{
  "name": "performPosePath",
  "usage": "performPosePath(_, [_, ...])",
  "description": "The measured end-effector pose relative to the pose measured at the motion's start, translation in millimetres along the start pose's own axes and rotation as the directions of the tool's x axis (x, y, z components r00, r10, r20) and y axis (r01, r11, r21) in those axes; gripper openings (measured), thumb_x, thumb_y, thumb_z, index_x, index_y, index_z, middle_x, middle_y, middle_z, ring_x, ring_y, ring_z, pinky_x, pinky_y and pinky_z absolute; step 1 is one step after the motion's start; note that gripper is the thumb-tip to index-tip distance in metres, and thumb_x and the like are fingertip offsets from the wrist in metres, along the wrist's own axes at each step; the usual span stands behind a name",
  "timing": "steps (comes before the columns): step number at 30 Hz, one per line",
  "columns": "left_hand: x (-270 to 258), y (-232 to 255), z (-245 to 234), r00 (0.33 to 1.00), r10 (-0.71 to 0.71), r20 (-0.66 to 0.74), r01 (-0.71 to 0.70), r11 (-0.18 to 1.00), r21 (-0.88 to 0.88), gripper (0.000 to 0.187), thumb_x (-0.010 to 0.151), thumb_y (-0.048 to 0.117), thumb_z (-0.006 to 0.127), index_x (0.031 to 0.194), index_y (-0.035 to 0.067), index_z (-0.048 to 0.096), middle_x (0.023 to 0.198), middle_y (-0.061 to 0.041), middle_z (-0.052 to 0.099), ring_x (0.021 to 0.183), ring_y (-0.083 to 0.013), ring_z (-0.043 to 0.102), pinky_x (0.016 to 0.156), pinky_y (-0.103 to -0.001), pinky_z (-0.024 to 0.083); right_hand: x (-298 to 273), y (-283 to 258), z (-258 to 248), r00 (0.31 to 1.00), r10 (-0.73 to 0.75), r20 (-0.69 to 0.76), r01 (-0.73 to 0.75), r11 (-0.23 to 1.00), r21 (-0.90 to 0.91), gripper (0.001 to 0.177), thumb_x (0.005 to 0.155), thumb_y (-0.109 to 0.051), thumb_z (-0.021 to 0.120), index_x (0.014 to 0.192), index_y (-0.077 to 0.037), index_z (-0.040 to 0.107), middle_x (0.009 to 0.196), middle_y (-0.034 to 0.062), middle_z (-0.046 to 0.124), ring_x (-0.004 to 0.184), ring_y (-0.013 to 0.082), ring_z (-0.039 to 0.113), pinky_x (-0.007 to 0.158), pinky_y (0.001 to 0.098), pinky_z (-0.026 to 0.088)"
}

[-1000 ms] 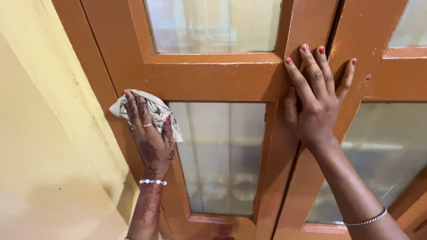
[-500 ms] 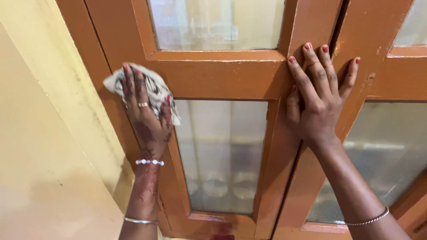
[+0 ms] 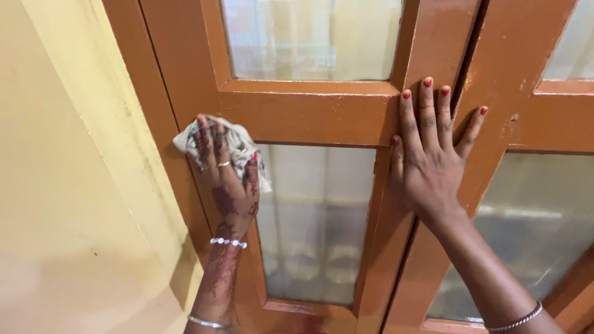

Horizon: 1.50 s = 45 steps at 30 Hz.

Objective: The person sprays a pink cleaning solution onto the glass panes of a wooden door and wipes them with a cloth. They systematically clean each pane and the wooden frame, moving from top to bottom.

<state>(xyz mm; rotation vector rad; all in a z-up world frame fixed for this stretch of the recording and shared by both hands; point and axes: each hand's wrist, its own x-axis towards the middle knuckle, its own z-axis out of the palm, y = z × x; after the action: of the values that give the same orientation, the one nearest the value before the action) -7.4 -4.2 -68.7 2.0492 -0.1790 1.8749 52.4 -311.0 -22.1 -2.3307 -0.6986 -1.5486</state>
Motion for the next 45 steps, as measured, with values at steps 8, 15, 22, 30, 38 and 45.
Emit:
performPosePath(8, [32,47,35,0.993,0.075,0.087,-0.074,0.997,-0.015,0.070,0.105,0.040,0.060,0.162,0.007,0.037,0.173,-0.016,0.023,0.161,-0.0411,0.022,0.134,-0.055,0.017,1,-5,-5,1.000,0.009,0.007,-0.009,1.000,0.024,0.064,0.109,-0.024,0.045,0.169,-0.009,0.030,0.177,0.0135,0.018,0.163,0.0293,0.009,0.123,0.0701,-0.006])
performPosePath(15, [21,115,76,0.951,0.262,0.161,-0.256,0.965,-0.059,0.072,0.100,0.033,0.066,0.160,0.010,0.034,0.170,-0.012,0.027,0.160,-0.0344,0.030,0.133,-0.061,0.013,-2,-4,-4,1.000,0.004,-0.017,-0.003,0.999,0.045,0.062,0.110,-0.023,0.046,0.169,-0.011,0.031,0.177,0.0127,0.020,0.164,0.0290,0.011,0.124,0.0690,-0.006])
performPosePath(22, [-10,135,75,0.909,0.298,0.291,-0.261,0.952,-0.161,0.081,0.086,0.015,0.073,0.159,0.012,0.038,0.167,-0.011,0.033,0.153,-0.0325,0.038,0.131,-0.060,0.019,-19,1,-10,0.998,-0.060,-0.020,0.062,0.989,0.137,0.059,0.106,-0.020,0.049,0.164,-0.013,0.039,0.173,0.0127,0.027,0.162,0.0308,0.018,0.126,0.0619,-0.002])
performPosePath(30, [-58,112,54,0.892,0.269,0.363,-0.211,0.958,-0.193,0.074,0.081,0.010,0.080,0.150,0.007,0.053,0.156,-0.009,0.050,0.145,-0.0269,0.049,0.126,-0.050,0.035,-48,-3,-16,0.997,-0.063,0.047,0.054,0.981,0.186,0.062,0.101,-0.012,0.054,0.162,-0.015,0.043,0.173,0.0123,0.029,0.162,0.0326,0.020,0.129,0.0576,0.002])
performPosePath(38, [-94,86,18,0.935,0.026,0.353,0.029,0.988,-0.150,0.065,0.075,0.006,0.083,0.136,0.005,0.061,0.133,-0.014,0.060,0.126,-0.0335,0.057,0.108,-0.044,0.048,-76,-23,-7,0.993,-0.022,0.112,-0.006,0.970,0.243,0.062,0.092,-0.009,0.062,0.153,-0.017,0.052,0.170,0.0158,0.027,0.159,0.0336,0.019,0.126,0.0594,0.000])
performPosePath(45, [-102,91,-4,0.923,-0.150,0.354,0.250,0.934,-0.257,0.053,0.077,0.002,0.082,0.125,0.002,0.063,0.126,-0.016,0.061,0.118,-0.0370,0.061,0.101,-0.042,0.052,-125,-54,-7,0.973,0.006,0.232,-0.136,0.824,0.550,0.049,0.098,-0.013,0.057,0.146,-0.019,0.055,0.165,0.0143,0.038,0.159,0.0338,0.033,0.130,0.0492,0.032])
